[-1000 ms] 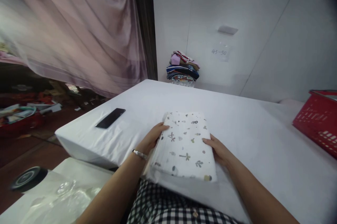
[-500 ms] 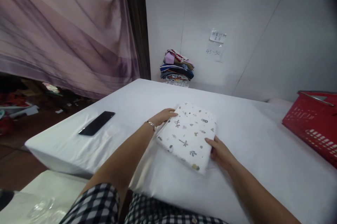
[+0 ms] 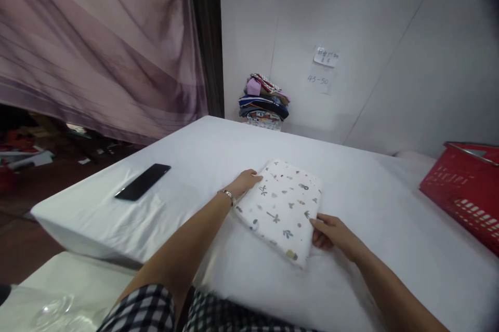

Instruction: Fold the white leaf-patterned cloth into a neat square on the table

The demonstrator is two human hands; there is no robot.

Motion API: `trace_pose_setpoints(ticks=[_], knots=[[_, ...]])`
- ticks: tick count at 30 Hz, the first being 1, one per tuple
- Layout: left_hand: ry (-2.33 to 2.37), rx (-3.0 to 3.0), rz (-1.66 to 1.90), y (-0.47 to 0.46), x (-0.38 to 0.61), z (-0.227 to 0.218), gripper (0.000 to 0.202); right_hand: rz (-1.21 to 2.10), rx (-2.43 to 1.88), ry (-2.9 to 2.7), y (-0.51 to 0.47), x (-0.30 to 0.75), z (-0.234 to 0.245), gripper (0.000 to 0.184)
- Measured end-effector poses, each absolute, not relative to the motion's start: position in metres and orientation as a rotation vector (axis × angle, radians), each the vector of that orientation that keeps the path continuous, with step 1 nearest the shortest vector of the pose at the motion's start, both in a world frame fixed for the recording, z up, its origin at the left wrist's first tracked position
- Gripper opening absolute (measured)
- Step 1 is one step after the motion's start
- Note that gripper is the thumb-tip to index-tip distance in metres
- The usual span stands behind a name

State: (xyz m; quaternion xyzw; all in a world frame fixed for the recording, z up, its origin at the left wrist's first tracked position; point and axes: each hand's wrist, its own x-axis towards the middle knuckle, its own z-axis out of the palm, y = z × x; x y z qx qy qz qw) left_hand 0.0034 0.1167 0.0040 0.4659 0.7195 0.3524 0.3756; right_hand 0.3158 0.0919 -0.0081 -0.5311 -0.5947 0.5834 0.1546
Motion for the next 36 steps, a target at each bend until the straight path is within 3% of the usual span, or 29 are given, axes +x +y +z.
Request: trace_pose_setpoints(ticks=[5, 8, 12, 19, 28, 36], knots=[[2.027, 1.666, 0.840, 0.095, 0.026, 0.015, 0.038, 1.122, -1.480, -2.049, 0.099, 0.322, 0.008, 0.026], [2.068, 1.968, 0.726, 0.074, 0.044, 0.009, 0.040, 0.962, -1.343, -2.069, 0.111, 0.304, 0.016, 0.026], [2.196, 2.035, 0.566, 0.060, 0.056, -0.016, 0.054, 0.916, -1.152, -2.122, 0.144, 0.258, 0.012, 0.038], [2.243, 2.023, 0.481, 0.058, 0.057, -0.027, 0.061, 0.379, -1.154, -2.722, 0.215, 0.177, -0.006, 0.060], [2.225, 1.972, 0.486, 0.059, 0.057, -0.031, 0.062, 0.310, -1.206, -2.820, 0.244, 0.158, -0.037, 0.068], [2.215, 1.953, 0.490, 0.058, 0.058, -0.028, 0.061, 0.460, -1.243, -2.846, 0.243, 0.158, -0.019, 0.068]])
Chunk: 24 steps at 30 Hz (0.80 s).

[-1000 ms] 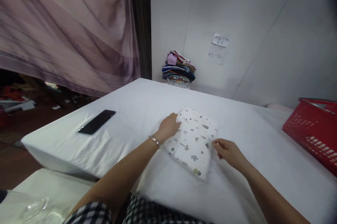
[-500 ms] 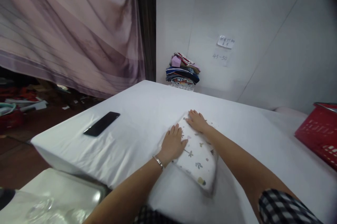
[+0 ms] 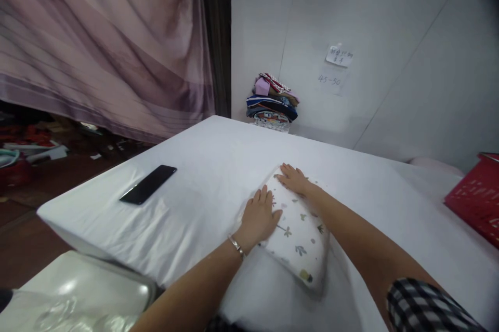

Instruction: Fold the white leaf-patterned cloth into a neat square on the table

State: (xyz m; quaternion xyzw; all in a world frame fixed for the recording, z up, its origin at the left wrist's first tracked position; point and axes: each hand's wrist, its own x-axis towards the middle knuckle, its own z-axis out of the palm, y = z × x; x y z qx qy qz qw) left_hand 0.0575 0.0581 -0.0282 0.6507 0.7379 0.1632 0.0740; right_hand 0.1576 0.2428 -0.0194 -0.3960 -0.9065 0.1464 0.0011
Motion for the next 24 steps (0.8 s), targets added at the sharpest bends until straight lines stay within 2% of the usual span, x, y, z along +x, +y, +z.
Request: trace_pose_setpoints(ticks=[11, 18, 24], knots=[[2.234, 1.955, 0.460, 0.059, 0.057, -0.030, 0.061, 0.393, -1.244, -2.834, 0.245, 0.154, -0.029, 0.070], [2.291, 1.978, 0.397, 0.057, 0.059, -0.026, 0.059, 0.460, -1.303, -2.871, 0.239, 0.153, -0.012, 0.073], [2.320, 2.015, 0.405, 0.057, 0.059, -0.026, 0.058, 0.370, -1.140, -2.902, 0.213, 0.155, -0.016, 0.074]])
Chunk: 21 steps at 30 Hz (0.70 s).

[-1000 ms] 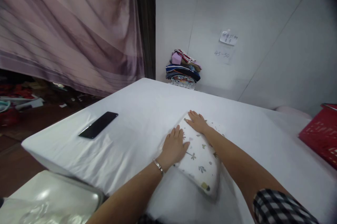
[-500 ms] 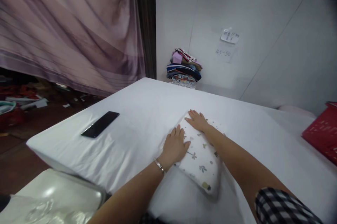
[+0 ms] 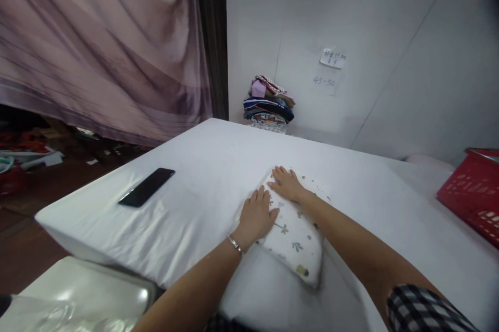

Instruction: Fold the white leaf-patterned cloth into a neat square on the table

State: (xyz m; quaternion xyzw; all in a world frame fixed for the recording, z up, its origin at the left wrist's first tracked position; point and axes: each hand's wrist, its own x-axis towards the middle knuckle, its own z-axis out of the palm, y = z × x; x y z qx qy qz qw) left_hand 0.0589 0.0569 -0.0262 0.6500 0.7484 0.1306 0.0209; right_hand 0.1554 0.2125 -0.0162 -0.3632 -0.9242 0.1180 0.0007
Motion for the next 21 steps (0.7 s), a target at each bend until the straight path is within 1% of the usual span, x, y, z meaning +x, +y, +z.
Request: trace_pose_setpoints(ticks=[4, 10, 13, 16, 21], knots=[[2.319, 2.025, 0.425, 0.058, 0.059, -0.027, 0.057, 0.397, -1.122, -2.904, 0.207, 0.154, -0.022, 0.074], [2.304, 2.005, 0.424, 0.057, 0.058, -0.024, 0.059, 0.487, -1.132, -2.895, 0.205, 0.159, -0.013, 0.075], [2.287, 1.997, 0.422, 0.056, 0.057, -0.025, 0.059, 0.389, -1.128, -2.862, 0.204, 0.174, -0.011, 0.073], [2.281, 1.981, 0.409, 0.057, 0.057, -0.026, 0.059, 0.276, -1.222, -2.841, 0.209, 0.192, -0.015, 0.073], [2.285, 1.975, 0.389, 0.057, 0.058, -0.024, 0.060, 0.246, -1.344, -2.831, 0.222, 0.205, -0.026, 0.072]])
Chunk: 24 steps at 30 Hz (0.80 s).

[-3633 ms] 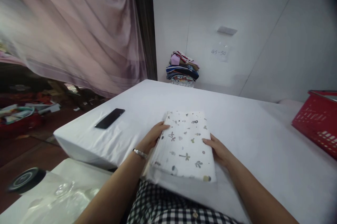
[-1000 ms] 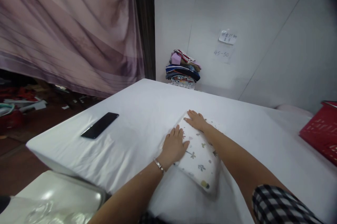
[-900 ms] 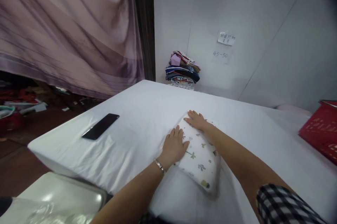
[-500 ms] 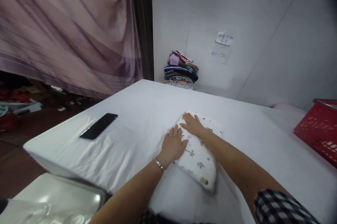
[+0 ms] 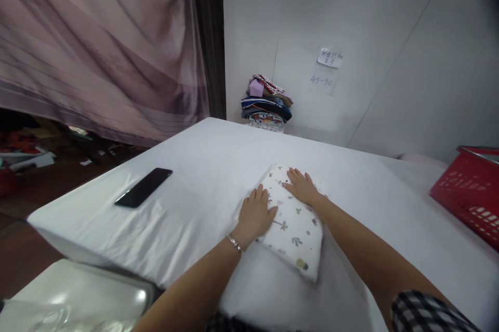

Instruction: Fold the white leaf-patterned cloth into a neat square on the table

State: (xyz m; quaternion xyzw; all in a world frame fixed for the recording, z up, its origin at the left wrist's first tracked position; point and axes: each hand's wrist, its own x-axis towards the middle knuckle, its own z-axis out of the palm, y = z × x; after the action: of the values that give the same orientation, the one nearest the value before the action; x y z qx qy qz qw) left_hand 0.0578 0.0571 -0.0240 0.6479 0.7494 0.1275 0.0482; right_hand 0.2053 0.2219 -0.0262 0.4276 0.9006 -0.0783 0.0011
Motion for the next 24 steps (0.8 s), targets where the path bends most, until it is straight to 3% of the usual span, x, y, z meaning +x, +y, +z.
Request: trace_pose_setpoints(ticks=[13, 19, 24], knots=[[2.318, 2.012, 0.382, 0.056, 0.058, -0.024, 0.059, -0.222, 1.513, 2.739, 0.214, 0.243, -0.025, 0.072], [2.321, 2.001, 0.379, 0.056, 0.057, -0.024, 0.058, -0.370, 1.530, 2.733, 0.216, 0.248, -0.022, 0.070], [2.300, 2.005, 0.422, 0.055, 0.056, -0.026, 0.057, -0.419, 1.800, 2.756, 0.208, 0.263, -0.026, 0.066]])
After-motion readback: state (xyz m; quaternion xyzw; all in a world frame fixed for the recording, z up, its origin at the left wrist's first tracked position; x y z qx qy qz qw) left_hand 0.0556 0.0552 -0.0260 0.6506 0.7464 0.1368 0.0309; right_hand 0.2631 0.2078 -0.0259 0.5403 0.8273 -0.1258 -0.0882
